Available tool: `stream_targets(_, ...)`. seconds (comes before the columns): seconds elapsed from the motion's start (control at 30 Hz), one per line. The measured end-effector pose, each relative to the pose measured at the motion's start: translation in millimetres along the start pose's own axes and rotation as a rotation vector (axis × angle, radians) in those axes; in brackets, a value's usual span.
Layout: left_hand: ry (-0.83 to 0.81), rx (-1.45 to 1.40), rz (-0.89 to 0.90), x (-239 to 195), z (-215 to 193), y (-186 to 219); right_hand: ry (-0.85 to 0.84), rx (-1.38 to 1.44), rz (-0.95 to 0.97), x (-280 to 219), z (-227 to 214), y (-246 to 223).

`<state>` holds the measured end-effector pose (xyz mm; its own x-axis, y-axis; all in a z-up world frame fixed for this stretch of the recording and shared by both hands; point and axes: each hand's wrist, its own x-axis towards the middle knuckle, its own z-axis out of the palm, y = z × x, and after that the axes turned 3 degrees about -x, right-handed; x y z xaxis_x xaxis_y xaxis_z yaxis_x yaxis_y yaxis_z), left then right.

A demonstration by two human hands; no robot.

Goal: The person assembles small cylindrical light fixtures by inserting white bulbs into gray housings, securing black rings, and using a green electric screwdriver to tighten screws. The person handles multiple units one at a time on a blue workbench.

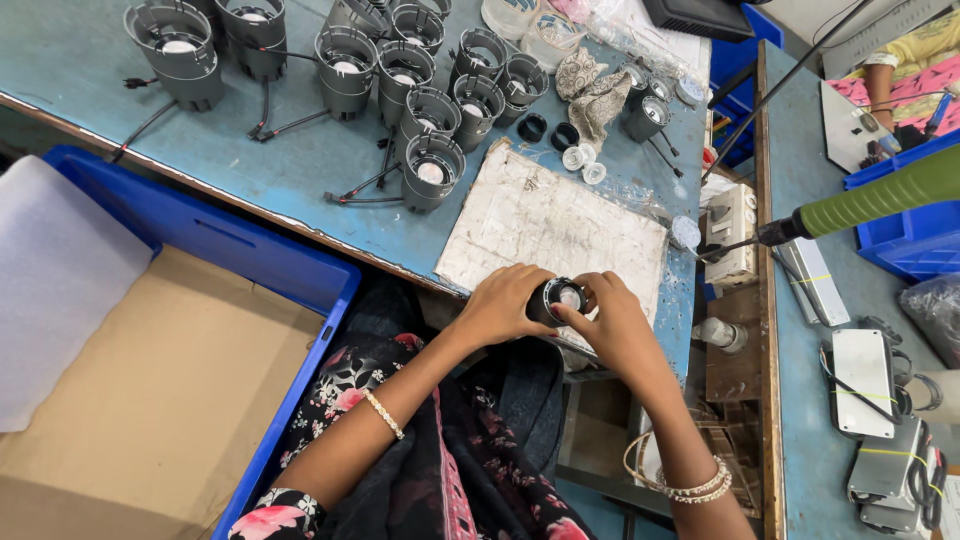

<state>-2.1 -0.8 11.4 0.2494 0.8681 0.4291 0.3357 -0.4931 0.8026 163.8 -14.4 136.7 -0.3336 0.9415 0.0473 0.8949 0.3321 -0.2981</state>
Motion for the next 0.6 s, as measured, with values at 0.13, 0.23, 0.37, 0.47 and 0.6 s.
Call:
stream_targets(0.13,0.011,0.004,0.007,0.5,-0.3,0.7,-0.054,0.174,-0.013,2.0,-13.8,5.8)
stream_targets(0.23,0.014,0.015,0.009,0.4,0.7,0.2,0.007,0.291,-0.115,1.4,-25.3,27.0)
stream_targets(0.37,0.033,0.009,0.037,0.3,2.0,-1.2,0.113,0.47,0.052,15.5,-7.7,74.8)
stream_targets(0.47,0.016,0.013,0.01,0.3,1.3,-0.5,0.355,0.346,0.152,39.7,34.9,105.7)
stream_targets(0.6,-0.009,0.034,-0.056,1.0,2.2,4.5,0.71,-0.021,0.038,51.7,88.5,123.2)
